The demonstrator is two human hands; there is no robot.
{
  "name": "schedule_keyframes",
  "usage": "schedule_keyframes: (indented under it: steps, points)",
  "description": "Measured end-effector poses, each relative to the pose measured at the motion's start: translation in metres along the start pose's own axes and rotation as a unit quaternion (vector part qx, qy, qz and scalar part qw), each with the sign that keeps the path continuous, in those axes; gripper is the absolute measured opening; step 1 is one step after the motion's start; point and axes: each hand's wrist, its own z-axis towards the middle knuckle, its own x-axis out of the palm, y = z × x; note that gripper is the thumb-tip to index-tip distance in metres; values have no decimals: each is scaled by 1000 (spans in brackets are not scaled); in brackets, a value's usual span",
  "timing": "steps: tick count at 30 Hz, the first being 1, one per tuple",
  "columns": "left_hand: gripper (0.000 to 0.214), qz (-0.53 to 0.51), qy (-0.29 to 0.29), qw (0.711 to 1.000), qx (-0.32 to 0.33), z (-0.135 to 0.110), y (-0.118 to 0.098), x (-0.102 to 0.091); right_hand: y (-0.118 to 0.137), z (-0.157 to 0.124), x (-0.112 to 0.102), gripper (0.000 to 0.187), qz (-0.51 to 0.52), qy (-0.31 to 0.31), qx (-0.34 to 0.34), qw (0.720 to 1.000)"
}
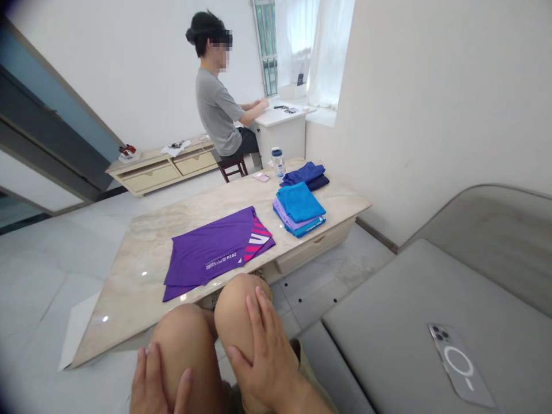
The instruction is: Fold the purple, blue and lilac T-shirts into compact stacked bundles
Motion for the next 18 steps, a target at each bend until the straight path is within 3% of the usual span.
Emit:
schedule_keyframes:
  steps: [2,4,6,9,11,15,18]
  points:
    - [81,6,34,999,34,21,-15,-6,-32,-6,-9,82,28,30,-23,999]
    - [74,21,33,998,45,46,-30,-5,-81,-13,-17,63,29,47,-31,998]
    - [63,35,31,998,51,70,-42,1,-142,-22,-26,39,-27,8,4,1000]
    - [53,39,39,997,59,100,-50,8,-231,-43,-45,38,-104,-53,76,990]
    - [50,8,57,997,48,120,-52,8,-275,-60,-58,39,-141,-63,81,985]
    - [35,-68,98,993,-6,179,-67,12,-313,-87,-69,39,-154,-77,94,981]
    - [20,-58,165,984,19,239,-95,46,-315,-92,-67,36,-172,-65,103,978]
